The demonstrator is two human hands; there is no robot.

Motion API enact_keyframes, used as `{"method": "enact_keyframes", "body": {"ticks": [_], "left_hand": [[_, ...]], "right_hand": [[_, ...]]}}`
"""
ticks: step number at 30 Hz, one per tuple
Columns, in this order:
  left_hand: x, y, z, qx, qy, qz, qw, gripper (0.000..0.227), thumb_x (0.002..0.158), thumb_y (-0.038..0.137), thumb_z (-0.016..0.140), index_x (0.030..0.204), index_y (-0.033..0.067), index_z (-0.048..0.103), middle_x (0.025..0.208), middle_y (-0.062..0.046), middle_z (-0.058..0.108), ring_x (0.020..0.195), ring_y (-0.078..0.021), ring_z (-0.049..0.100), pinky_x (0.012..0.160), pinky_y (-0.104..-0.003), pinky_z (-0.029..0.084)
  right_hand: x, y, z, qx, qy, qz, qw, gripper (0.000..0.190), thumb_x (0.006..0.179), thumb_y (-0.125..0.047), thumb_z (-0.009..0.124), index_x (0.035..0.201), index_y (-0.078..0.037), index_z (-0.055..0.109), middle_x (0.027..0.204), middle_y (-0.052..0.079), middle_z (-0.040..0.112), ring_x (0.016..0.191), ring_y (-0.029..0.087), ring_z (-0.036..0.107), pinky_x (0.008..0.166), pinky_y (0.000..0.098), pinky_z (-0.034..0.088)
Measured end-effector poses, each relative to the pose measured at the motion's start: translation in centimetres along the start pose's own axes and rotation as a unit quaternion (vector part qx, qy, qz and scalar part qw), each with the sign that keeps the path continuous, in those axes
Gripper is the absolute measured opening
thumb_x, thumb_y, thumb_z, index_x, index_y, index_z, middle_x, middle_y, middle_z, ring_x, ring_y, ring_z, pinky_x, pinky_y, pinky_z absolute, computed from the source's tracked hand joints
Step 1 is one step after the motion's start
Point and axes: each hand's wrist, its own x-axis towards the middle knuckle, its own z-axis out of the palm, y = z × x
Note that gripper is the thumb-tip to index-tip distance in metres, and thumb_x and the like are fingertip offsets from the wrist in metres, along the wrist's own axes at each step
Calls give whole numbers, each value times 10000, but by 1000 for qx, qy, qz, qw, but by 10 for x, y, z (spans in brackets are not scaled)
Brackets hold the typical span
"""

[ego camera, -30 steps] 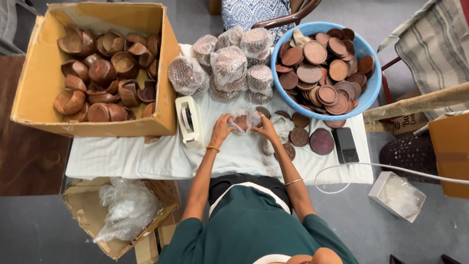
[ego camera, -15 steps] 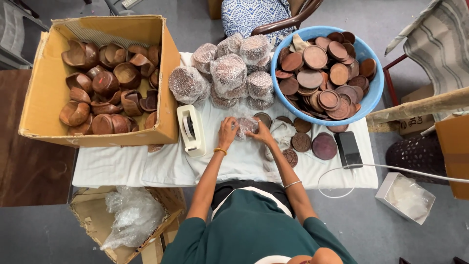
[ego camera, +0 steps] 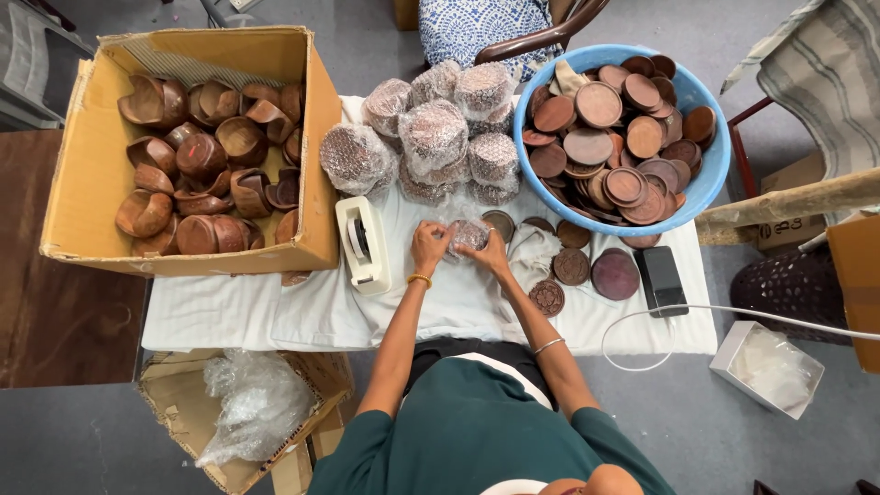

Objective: The person cleans small, round wooden objects with a white cloth and then wraps them individually in bubble wrap. They place the wrapped items on the table and continue the process with additional wooden pieces from a cardboard box and a blue basin.

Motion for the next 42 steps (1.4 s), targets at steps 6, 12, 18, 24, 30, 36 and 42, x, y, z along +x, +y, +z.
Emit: {"method": "enact_keyframes", "body": {"ticks": [6, 12, 18, 24, 30, 36, 42], "left_hand": [[4, -21, 2, -153, -71, -18, 985, 230, 885, 335, 829, 912, 108, 800, 1168, -52, 710, 1066, -232, 702, 948, -348, 535], [-11, -10, -1, -104, -62, 96, 988, 344, 686, 303, 946, 868, 62, 780, 1212, -108, 671, 1132, -308, 627, 966, -393, 491], [-14, -26, 28, -67, 5, 27, 997, 275, 770, 262, 897, 938, 108, 743, 1234, -58, 724, 1170, -283, 655, 1007, -392, 511], [-5, -11, 24, -72, -36, -69, 994, 917, 703, 194, 949, 1420, 172, 378, 1210, -88, 667, 1117, -313, 626, 943, -431, 503], [-4, 3, 20, -55, -36, -60, 996, 1172, 660, 134, 932, 1573, 182, 197, 1164, -67, 667, 1087, -296, 596, 938, -437, 472], [-26, 33, 9, -53, 9, 23, 998, 819, 752, -4, 825, 1469, 227, 504, 1045, -24, 717, 1019, -239, 637, 910, -396, 505], [-33, 29, 19, -19, 56, 77, 995, 504, 817, 0, 768, 1256, 142, 566, 1018, 0, 720, 987, -231, 635, 881, -399, 490]], "right_hand": [[3, -3, 3, -20, 10, 72, 997, 986, 594, -573, 909, 1301, 31, 582, 1202, 211, 696, 1119, 336, 702, 997, 420, 535], [15, 56, 14, -107, 8, 17, 994, 1005, 699, -492, 929, 1398, 89, 501, 1310, 306, 593, 1216, 407, 602, 1023, 468, 493], [7, 11, -22, 175, -76, 184, 964, 1090, 641, -492, 887, 1467, -19, 354, 1279, 193, 593, 1082, 272, 664, 840, 385, 582], [14, 24, -13, 183, 14, 165, 969, 891, 728, -364, 911, 1406, 37, 494, 1083, 156, 707, 926, 217, 684, 772, 317, 570], [6, 16, 6, -36, 103, -31, 994, 411, 772, -248, 904, 1075, -12, 756, 1042, 135, 698, 930, 265, 677, 802, 386, 554], [-6, -15, 7, -137, 165, -155, 964, 262, 810, -125, 840, 1035, -31, 745, 1008, 146, 677, 918, 347, 632, 814, 442, 517], [-9, -30, 5, -31, 146, -42, 988, 329, 841, -130, 830, 1116, -28, 680, 938, 119, 700, 788, 262, 642, 737, 383, 530]]}}
